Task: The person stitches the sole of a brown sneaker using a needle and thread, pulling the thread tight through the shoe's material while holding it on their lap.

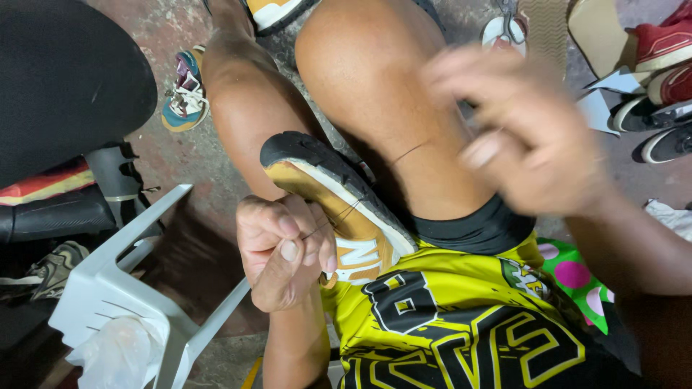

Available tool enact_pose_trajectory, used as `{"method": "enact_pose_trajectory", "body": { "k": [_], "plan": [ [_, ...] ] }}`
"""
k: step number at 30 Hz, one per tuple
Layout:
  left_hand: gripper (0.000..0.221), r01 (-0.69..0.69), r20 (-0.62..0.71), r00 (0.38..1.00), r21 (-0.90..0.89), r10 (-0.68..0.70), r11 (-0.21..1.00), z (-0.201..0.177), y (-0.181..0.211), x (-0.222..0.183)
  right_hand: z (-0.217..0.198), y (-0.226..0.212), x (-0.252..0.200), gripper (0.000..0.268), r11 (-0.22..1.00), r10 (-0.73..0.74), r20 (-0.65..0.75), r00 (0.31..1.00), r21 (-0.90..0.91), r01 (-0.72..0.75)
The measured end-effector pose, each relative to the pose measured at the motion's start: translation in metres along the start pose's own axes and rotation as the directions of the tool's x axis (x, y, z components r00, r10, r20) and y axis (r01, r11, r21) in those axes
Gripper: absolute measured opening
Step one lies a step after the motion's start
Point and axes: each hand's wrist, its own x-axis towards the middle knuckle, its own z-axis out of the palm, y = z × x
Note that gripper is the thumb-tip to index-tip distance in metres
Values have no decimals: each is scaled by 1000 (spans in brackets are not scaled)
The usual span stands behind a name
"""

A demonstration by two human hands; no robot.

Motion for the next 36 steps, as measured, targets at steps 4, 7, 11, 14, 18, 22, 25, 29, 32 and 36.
{"method": "enact_pose_trajectory", "body": {
  "k": [4,7,11,14,18,22,25,29,32,36],
  "plan": [
    [21,70,-89,995,214,-52,974,21,6,10,31,-6,4,20,942,-20,316,949,325,-88],
    [34,157,-92,987,687,-130,709,48,13,26,8,-1,0,8,957,32,267,963,269,-106],
    [54,27,42,980,939,-192,343,72,13,46,-25,-18,-11,7,979,-21,197,980,202,-20],
    [64,24,15,992,954,-128,300,71,5,51,-15,-27,-4,13,999,46,29,999,26,-47],
    [54,151,-100,989,629,-113,762,49,3,42,-16,-26,7,10,960,62,-136,989,279,-22],
    [46,196,-220,971,529,-90,825,37,1,31,-29,-25,26,10,940,40,-153,987,342,15],
    [44,188,-222,971,502,-85,844,34,-2,31,-45,-31,30,14,951,-11,-180,984,302,66],
    [41,187,-227,970,473,-86,861,30,-1,27,-30,-39,30,21,961,-121,-95,988,238,140],
    [38,133,-164,984,425,-68,895,24,3,20,15,-40,27,27,976,-137,26,990,174,130],
    [38,95,-142,989,392,-42,915,21,5,4,42,-36,24,19,971,-189,91,978,167,172]
  ]
}}
